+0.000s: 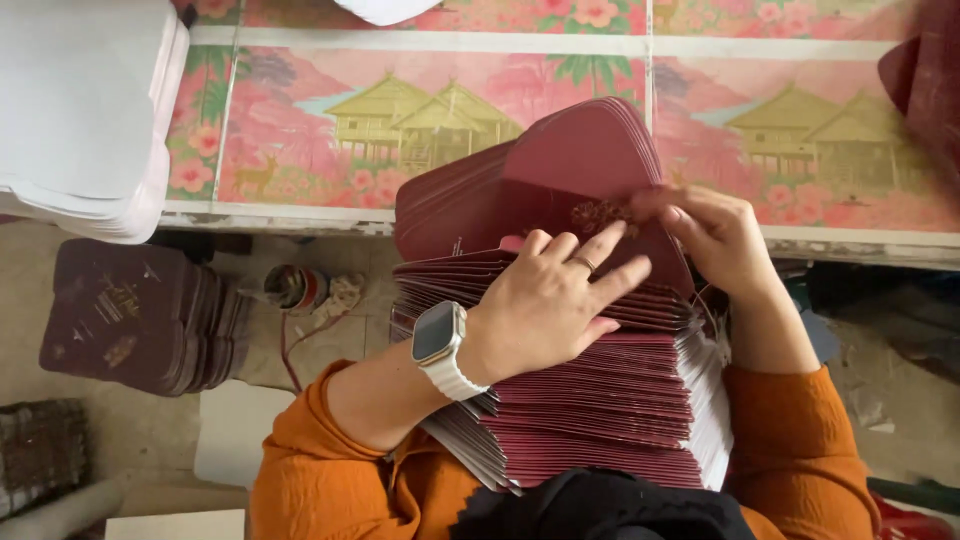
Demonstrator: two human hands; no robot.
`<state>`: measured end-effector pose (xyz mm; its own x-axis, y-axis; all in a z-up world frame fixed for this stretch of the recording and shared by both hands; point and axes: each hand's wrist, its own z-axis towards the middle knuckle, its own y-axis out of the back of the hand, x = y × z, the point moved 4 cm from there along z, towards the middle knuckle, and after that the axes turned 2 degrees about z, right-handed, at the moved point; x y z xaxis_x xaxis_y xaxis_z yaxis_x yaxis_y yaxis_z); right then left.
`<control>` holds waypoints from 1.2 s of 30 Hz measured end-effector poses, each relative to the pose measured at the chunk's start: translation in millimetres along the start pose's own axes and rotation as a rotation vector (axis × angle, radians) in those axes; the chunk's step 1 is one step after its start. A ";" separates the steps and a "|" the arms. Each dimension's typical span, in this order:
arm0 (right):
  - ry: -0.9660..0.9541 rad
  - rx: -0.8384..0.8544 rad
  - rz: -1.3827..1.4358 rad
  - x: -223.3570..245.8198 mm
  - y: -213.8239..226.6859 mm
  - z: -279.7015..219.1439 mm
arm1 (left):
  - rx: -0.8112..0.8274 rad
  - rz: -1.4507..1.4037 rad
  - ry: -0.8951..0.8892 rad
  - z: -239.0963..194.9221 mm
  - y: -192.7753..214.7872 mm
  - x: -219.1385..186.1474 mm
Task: The person folds a stack of maroon-colored paper items by hand, pressing the creases to ensure they are sharp. They repeatedly lift and fold the top sheet, then smooth it down onto the stack.
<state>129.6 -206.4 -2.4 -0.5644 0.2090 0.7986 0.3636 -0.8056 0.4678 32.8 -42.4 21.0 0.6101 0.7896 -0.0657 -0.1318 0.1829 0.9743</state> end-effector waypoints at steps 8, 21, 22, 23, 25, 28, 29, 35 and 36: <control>0.141 0.143 -0.458 -13.7 -28.0 -8.3 | 0.009 -0.065 0.019 -3.4 -6.8 2.8; 0.127 0.124 -0.482 -34.1 -45.2 -1.0 | -0.112 -0.124 0.039 -16.7 -18.3 2.2; 0.148 0.138 -0.472 -23.0 -43.4 -5.3 | -0.118 -0.113 0.063 -16.4 -10.8 5.9; 0.188 0.100 -0.477 -11.0 -39.8 -9.8 | -0.131 -0.105 0.042 -16.7 -2.9 7.8; 0.246 0.083 -0.472 0.3 -38.6 -12.2 | -0.152 -0.094 0.049 -17.7 0.9 9.4; 0.309 0.250 -0.328 3.0 -44.9 -12.7 | -0.157 -0.099 0.051 -14.1 -8.7 7.3; 0.241 0.166 -0.418 1.5 -39.5 -8.2 | -0.124 -0.119 0.057 -13.3 -12.1 6.6; 0.199 0.115 -0.516 -12.3 -44.4 -4.0 | -0.095 -0.101 0.115 -10.9 -15.9 11.5; 0.305 0.042 -0.542 -4.1 -43.6 -8.1 | -0.136 -0.075 0.104 -11.3 -14.9 11.6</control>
<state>110.0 -176.6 -29.1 -0.8608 0.4095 0.3021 -0.0089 -0.6057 0.7956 33.0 -29.4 3.4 0.5394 0.8256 -0.1656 -0.1977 0.3153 0.9282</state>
